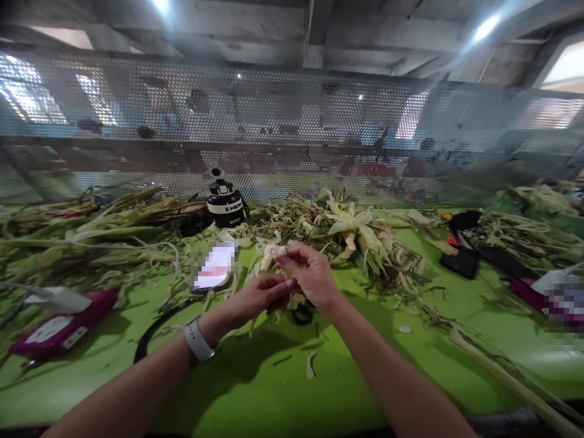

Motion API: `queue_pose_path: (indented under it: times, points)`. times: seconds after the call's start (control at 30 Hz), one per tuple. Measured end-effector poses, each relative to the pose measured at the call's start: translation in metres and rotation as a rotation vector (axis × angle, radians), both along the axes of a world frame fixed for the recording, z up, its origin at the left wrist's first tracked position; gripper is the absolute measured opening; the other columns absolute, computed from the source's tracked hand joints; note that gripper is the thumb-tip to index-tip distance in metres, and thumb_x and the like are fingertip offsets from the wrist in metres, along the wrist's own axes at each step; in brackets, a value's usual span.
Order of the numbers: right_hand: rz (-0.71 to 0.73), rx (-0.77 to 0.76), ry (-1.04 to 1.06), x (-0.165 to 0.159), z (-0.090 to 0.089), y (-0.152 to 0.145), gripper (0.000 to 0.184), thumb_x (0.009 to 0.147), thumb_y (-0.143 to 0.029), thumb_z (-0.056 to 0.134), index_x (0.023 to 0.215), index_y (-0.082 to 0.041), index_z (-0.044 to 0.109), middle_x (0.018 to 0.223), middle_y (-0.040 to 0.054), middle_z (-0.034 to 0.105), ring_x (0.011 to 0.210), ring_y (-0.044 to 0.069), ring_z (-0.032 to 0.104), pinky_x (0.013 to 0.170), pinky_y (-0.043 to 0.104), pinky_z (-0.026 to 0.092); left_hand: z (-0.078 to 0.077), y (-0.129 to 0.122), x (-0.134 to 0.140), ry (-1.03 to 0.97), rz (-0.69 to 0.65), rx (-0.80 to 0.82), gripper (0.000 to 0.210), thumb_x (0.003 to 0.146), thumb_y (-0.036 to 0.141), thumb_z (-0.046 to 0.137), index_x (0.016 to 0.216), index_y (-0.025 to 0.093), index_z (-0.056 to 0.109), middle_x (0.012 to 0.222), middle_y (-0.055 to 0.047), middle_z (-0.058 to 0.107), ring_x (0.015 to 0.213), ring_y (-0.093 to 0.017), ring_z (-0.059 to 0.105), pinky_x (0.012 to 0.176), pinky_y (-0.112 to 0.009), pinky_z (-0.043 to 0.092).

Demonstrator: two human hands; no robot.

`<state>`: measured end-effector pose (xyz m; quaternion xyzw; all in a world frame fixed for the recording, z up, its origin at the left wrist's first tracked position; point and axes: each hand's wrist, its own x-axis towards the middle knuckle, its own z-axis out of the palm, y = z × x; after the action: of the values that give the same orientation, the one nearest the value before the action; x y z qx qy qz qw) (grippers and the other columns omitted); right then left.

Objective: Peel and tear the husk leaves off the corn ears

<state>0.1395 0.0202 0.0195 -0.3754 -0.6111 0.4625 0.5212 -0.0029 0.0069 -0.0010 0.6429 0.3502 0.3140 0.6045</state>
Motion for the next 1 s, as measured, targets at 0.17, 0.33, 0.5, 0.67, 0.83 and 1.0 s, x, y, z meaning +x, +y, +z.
queue_pose_path:
  times: [0.17, 0.33, 0.5, 0.67, 0.83, 1.0]
  points:
    - [-0.052, 0.013, 0.074, -0.004, 0.001, -0.001, 0.027, 0.066, -0.041, 0.074, 0.069, -0.019, 0.06, 0.065, -0.0004, 0.065, 0.066, 0.015, 0.064, 0.067, 0.027, 0.05, 0.005, -0.004, -0.003, 0.079, -0.127, -0.014, 0.046, 0.079, 0.056, 0.053, 0.077, 0.012, 0.068, 0.051, 0.003, 0.051, 0.042, -0.005, 0.035, 0.043, -0.021, 0.025]
    - [-0.065, 0.008, 0.092, -0.009, 0.004, -0.005, 0.025, 0.066, -0.039, 0.074, 0.067, -0.018, 0.06, 0.065, -0.0008, 0.064, 0.065, 0.015, 0.064, 0.065, 0.026, 0.051, 0.012, -0.008, -0.004, 0.079, -0.241, -0.073, 0.041, 0.082, 0.049, 0.054, 0.087, 0.012, 0.071, 0.049, 0.004, 0.05, 0.041, -0.005, 0.034, 0.044, -0.021, 0.025]
    - [-0.062, 0.016, 0.053, -0.012, 0.005, -0.006, 0.026, 0.066, -0.04, 0.073, 0.067, -0.018, 0.06, 0.065, -0.0007, 0.064, 0.065, 0.015, 0.064, 0.063, 0.026, 0.05, 0.01, -0.01, -0.003, 0.045, -0.271, -0.13, 0.038, 0.081, 0.046, 0.057, 0.085, 0.012, 0.071, 0.049, 0.002, 0.054, 0.04, -0.005, 0.037, 0.044, -0.021, 0.026]
    - [0.011, -0.018, -0.142, 0.009, 0.01, 0.006, 0.04, 0.075, -0.054, 0.063, 0.092, -0.018, 0.062, 0.073, 0.0033, 0.069, 0.07, 0.018, 0.065, 0.067, 0.029, 0.049, 0.005, -0.006, -0.001, -0.11, -0.164, -0.262, 0.04, 0.081, 0.05, 0.056, 0.089, 0.013, 0.07, 0.056, 0.001, 0.057, 0.043, -0.005, 0.041, 0.044, -0.021, 0.025]
    - [0.132, -0.078, -0.529, 0.035, 0.018, 0.013, 0.055, 0.084, -0.063, 0.041, 0.077, -0.014, 0.065, 0.068, 0.0047, 0.065, 0.068, 0.017, 0.059, 0.068, 0.029, 0.043, 0.006, 0.001, -0.003, -0.22, -0.005, -0.333, 0.049, 0.079, 0.057, 0.051, 0.086, 0.012, 0.07, 0.056, -0.001, 0.056, 0.048, -0.007, 0.042, 0.045, -0.021, 0.023]
    - [0.243, 0.007, -0.642, 0.04, 0.019, 0.013, 0.046, 0.076, -0.059, 0.056, 0.068, -0.015, 0.058, 0.061, -0.0028, 0.049, 0.058, 0.011, 0.042, 0.056, 0.024, 0.033, 0.008, 0.002, -0.003, -0.206, 0.073, -0.205, 0.037, 0.075, 0.049, 0.062, 0.071, 0.013, 0.065, 0.047, 0.004, 0.046, 0.043, -0.005, 0.034, 0.043, -0.022, 0.017]
